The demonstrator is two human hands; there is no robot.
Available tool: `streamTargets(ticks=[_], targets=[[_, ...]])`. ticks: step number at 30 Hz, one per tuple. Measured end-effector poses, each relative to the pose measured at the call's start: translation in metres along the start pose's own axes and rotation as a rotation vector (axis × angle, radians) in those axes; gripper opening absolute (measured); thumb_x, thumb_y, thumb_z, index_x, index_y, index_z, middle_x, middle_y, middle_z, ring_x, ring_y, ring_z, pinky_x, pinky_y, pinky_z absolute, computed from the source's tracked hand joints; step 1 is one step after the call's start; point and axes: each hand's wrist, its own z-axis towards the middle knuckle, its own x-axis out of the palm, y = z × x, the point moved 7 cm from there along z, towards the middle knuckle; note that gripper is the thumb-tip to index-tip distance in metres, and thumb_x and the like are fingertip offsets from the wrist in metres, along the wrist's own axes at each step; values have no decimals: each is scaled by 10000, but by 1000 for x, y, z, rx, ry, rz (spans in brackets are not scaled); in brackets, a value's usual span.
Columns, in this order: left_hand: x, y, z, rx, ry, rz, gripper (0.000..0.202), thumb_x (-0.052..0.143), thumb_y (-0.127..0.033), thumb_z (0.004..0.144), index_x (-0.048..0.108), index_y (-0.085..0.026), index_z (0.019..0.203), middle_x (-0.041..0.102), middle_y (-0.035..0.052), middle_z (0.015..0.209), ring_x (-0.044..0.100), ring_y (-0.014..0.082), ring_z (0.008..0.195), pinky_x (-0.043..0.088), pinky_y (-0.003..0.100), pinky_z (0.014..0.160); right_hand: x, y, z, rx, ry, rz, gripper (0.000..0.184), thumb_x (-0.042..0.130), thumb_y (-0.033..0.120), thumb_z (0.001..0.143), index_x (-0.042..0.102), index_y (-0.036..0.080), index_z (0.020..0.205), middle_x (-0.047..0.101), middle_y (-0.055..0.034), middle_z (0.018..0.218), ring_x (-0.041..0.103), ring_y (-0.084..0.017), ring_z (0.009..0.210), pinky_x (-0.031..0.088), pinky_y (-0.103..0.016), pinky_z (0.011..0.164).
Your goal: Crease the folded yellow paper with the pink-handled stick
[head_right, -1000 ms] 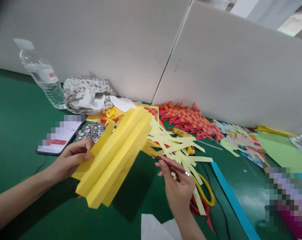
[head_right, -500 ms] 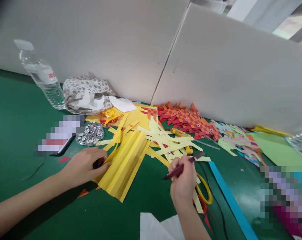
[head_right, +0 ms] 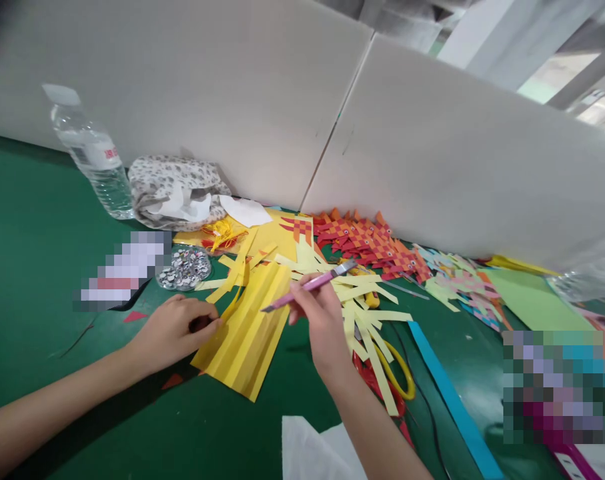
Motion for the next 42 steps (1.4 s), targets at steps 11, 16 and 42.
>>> streamTargets(ticks=[11, 16, 42], targets=[[7, 1, 2, -21, 6, 55, 303, 451, -305, 818, 473, -176, 545, 585, -16, 563, 477, 122, 536, 296, 300, 660, 83, -52, 47, 292, 531, -23, 361, 823, 383, 618, 560, 173, 749, 611, 23, 597, 640, -130, 525, 422, -192, 438], [6, 1, 2, -5, -18, 46, 303, 462, -292, 806, 459, -174, 527, 559, -27, 532, 456, 110, 516, 294, 295, 659, 67, -64, 55, 305, 474, -122, 372, 821, 401, 608, 553, 165, 710, 597, 19, 590, 569, -99, 488, 408, -191, 406], [6, 3, 1, -40, 36, 10, 142, 527, -317, 779, 555, -199, 706, 510, -55, 530, 457, 117, 497, 327, 297, 671, 67, -68, 51, 39, 509, -118, 356, 797, 429, 643, 541, 191, 709, 555, 26, 659, 594, -137, 606, 496, -279, 592]])
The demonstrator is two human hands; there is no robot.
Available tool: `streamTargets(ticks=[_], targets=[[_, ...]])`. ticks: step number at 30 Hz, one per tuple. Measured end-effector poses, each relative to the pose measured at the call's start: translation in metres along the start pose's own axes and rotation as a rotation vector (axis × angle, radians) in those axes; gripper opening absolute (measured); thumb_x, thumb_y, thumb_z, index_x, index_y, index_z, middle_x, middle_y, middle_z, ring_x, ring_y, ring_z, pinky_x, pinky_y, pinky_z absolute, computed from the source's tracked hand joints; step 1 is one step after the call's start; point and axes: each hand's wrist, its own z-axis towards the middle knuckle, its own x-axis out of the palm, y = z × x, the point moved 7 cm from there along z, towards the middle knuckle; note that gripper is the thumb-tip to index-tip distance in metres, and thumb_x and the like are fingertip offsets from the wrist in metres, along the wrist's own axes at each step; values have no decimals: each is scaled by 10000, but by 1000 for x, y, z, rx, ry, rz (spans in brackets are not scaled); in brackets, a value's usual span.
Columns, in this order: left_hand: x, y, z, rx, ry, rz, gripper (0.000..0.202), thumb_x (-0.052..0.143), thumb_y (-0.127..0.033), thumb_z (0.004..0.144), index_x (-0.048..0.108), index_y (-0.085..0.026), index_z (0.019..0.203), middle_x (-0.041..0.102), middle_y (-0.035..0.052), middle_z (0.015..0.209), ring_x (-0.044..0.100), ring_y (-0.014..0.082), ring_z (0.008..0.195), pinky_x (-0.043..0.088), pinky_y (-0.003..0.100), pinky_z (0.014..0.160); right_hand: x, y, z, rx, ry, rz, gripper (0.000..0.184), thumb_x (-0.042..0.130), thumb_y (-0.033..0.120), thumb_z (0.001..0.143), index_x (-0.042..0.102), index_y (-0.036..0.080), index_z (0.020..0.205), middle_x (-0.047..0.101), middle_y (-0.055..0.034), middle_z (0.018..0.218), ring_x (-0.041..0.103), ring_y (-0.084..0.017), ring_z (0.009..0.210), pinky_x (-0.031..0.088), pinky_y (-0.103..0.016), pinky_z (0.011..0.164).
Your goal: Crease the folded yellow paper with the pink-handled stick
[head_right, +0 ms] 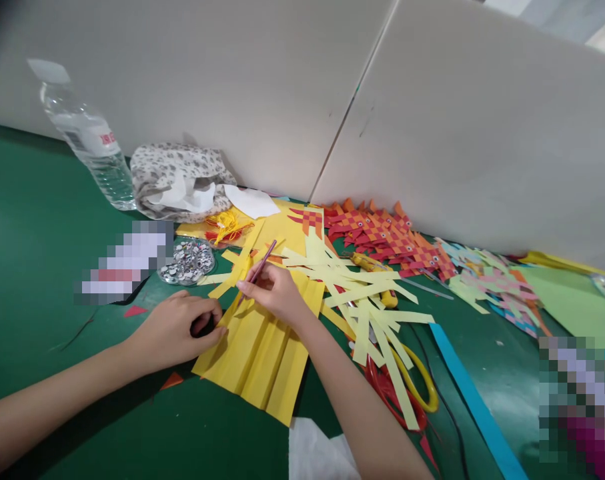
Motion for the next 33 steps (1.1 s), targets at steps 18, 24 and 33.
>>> streamTargets(ticks=[18, 24, 33], targets=[[1, -4, 0, 91, -5, 32, 168, 515, -314, 812, 563, -193, 705, 557, -40, 573, 478, 122, 529, 311, 297, 667, 6, 0, -5, 51, 70, -39, 273, 759, 373, 702, 568, 182, 744, 574, 7, 705, 587, -142, 643, 487, -295, 646], [2, -5, -1, 107, -8, 42, 175, 509, -309, 816, 567, -191, 700, 564, -36, 576, 483, 121, 534, 310, 299, 671, 5, 1, -4, 47, 42, -75, 288, 753, 390, 691, 557, 184, 737, 562, 12, 703, 571, -139, 632, 478, -294, 636], [3, -5, -1, 109, -4, 58, 181, 509, -306, 810, 561, -191, 681, 547, -41, 554, 477, 117, 524, 310, 300, 669, -1, -2, 0, -4, -12, -71, 297, 742, 411, 700, 541, 197, 748, 559, 8, 720, 581, -152, 661, 481, -311, 660]])
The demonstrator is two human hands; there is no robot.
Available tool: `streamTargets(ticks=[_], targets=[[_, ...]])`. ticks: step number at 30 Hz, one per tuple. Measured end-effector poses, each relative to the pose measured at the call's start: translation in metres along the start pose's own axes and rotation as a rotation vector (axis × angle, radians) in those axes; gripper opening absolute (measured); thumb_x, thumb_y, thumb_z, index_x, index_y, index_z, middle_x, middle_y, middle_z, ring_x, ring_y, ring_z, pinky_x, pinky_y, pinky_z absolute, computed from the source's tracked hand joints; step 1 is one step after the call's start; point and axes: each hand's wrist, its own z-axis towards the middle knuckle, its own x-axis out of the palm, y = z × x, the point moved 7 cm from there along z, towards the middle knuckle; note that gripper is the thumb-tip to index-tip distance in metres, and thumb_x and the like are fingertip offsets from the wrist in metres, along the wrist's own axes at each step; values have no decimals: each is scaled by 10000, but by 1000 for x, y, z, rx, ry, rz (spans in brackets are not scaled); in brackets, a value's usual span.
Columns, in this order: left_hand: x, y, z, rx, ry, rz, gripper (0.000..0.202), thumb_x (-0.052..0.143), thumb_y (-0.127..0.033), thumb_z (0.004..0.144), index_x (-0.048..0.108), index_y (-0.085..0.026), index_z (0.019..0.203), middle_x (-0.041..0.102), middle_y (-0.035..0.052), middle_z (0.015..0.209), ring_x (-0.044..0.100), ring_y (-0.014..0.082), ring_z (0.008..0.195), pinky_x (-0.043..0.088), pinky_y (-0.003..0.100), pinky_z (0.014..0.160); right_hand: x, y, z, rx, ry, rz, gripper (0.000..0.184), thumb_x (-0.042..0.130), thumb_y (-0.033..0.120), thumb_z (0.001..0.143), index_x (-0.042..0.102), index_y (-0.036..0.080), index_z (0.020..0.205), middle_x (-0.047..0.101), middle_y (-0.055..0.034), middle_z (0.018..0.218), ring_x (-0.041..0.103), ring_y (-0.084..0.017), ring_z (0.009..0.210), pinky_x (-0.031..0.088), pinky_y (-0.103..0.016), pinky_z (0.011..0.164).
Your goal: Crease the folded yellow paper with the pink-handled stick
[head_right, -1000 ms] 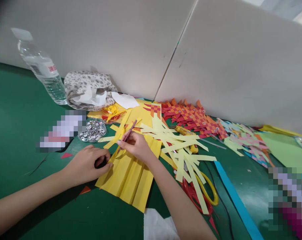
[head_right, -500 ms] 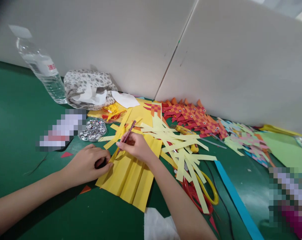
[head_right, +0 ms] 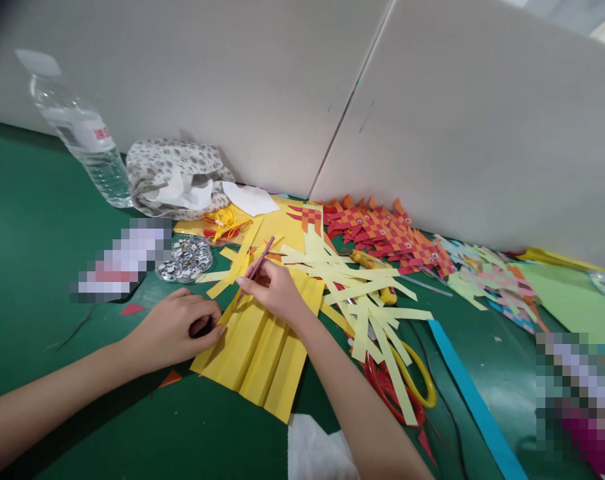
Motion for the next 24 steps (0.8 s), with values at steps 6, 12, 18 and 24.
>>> streamTargets(ticks=[6, 12, 18, 24], targets=[[-1, 0, -1, 3, -8, -4, 177, 514, -302, 808, 553, -190, 677, 547, -40, 555, 475, 118, 525, 312, 299, 670, -2, -2, 1, 8, -19, -3, 301, 736, 419, 697, 534, 200, 743, 564, 10, 705, 583, -157, 651, 477, -312, 649], [0, -1, 0, 1, 2, -15, 181, 511, -305, 809, 543, -189, 673, 545, -39, 554, 485, 120, 535, 307, 299, 668, -1, -4, 3, 30, -27, 37, 306, 744, 413, 683, 535, 196, 739, 567, 13, 701, 585, -148, 641, 477, -300, 637], [-2, -1, 0, 5, -16, -13, 186, 504, -306, 803, 539, -191, 662, 541, -39, 539, 481, 119, 520, 314, 298, 666, -4, -7, 4, 29, -41, 63, 310, 724, 392, 722, 562, 205, 909, 573, 20, 714, 567, -131, 592, 455, -261, 530], [-1, 0, 1, -18, -6, -21, 180, 518, -307, 795, 534, -189, 660, 540, -44, 545, 482, 115, 527, 304, 295, 668, -4, -4, 4, -7, -35, -22, 342, 734, 355, 723, 563, 214, 984, 601, 15, 755, 609, -149, 666, 485, -286, 619]])
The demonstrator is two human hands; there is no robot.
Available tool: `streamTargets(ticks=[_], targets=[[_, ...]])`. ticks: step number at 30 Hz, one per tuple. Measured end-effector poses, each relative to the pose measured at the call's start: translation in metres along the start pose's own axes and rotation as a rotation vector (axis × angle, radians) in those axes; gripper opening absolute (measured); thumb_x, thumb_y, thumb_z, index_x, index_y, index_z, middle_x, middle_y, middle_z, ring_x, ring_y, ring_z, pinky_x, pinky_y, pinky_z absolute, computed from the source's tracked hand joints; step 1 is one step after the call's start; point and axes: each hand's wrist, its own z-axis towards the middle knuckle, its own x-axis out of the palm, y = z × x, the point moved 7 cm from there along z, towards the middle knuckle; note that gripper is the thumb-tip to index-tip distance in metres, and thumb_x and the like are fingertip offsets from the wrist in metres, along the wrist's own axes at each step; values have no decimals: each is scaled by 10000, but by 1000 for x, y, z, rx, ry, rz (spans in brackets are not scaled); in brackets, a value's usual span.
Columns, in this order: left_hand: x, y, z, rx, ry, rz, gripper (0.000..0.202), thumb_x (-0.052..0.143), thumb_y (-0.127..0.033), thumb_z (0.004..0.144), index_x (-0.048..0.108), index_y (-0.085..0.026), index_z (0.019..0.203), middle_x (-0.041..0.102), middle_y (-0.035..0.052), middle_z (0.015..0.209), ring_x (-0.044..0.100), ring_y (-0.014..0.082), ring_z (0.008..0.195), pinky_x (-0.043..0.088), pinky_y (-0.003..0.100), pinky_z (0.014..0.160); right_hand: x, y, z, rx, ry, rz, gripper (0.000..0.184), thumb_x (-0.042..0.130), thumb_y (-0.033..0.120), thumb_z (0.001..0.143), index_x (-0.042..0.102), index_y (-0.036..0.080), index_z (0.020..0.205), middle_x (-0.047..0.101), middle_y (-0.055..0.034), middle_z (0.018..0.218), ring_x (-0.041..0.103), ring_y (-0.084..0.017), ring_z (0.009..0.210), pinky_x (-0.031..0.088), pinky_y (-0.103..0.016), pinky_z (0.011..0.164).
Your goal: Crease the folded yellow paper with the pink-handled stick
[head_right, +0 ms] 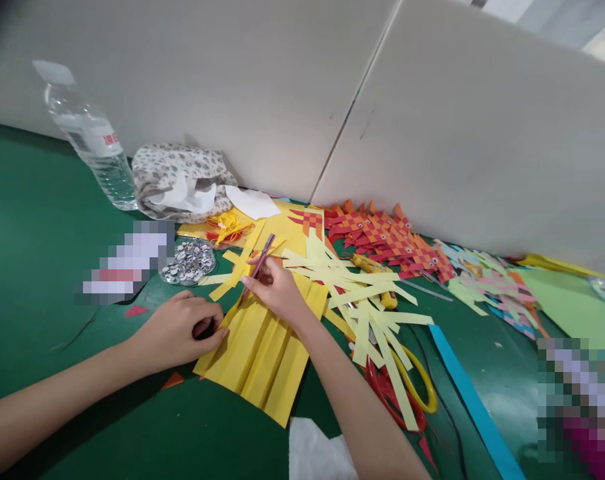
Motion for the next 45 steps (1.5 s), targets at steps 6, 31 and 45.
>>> streamTargets(ticks=[6, 31, 45], targets=[[0, 0, -1, -4, -2, -3, 184, 519, -316, 798, 541, -191, 665, 544, -43, 547, 481, 116, 525, 301, 294, 668, 2, -1, -1, 2, 49, -32, 263, 736, 349, 729, 573, 190, 859, 620, 0, 743, 642, -168, 670, 509, -327, 681], [0, 0, 0, -13, 13, -2, 178, 519, -313, 794, 524, -186, 669, 525, -49, 543, 474, 116, 526, 301, 299, 673, -10, 4, 0, -14, -67, 82, 355, 796, 399, 659, 544, 204, 817, 613, 3, 787, 615, -156, 696, 514, -309, 651], [0, 0, -2, -8, 1, 3, 188, 515, -318, 807, 537, -189, 672, 525, -47, 542, 469, 118, 521, 294, 300, 666, 8, 5, -4, 13, 52, -22, 378, 818, 411, 626, 546, 197, 776, 591, 8, 753, 588, -157, 693, 497, -307, 657]])
